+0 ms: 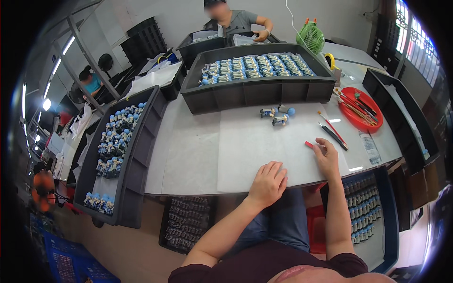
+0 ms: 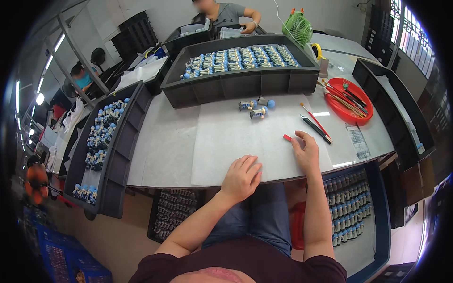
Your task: The person sits at a low table and assembles small blue and white figurines by hand. They pick up individual figures, attach small parts, and place the completed items into a blue tray. The person also moves a large tray of finished figures to the side to clear workspace.
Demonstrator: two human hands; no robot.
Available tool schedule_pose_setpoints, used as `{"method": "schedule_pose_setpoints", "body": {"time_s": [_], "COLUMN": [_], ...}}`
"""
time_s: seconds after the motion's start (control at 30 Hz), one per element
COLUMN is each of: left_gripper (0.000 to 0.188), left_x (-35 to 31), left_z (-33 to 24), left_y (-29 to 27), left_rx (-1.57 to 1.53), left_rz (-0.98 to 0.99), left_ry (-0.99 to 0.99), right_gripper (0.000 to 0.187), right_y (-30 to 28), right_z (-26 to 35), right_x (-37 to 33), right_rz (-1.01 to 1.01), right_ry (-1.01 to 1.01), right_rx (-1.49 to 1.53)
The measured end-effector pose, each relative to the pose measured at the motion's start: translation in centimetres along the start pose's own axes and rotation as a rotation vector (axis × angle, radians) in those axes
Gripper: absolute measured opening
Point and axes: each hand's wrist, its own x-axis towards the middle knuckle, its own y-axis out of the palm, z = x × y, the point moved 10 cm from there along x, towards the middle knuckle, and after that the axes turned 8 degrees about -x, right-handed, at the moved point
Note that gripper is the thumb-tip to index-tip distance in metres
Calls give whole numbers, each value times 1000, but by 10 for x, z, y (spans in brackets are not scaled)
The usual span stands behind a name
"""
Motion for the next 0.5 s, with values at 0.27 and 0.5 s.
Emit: {"method": "schedule_pose_setpoints", "body": {"time_s": [0.27, 0.5], "left_gripper": [22, 22], "left_x": [1, 1], "left_z": [-1, -2], "left_y": [1, -2], "left_rx": [14, 15], "left_rz": [-5, -21], "left_ry": [-1, 0], "right_gripper": [28, 28], "right_y": [-2, -1], "right_z": [4, 2], "right_x": [0, 0], "right_rz": [-6, 4], "right_ry": [-27, -15], "right_rx": [-7, 0]}}
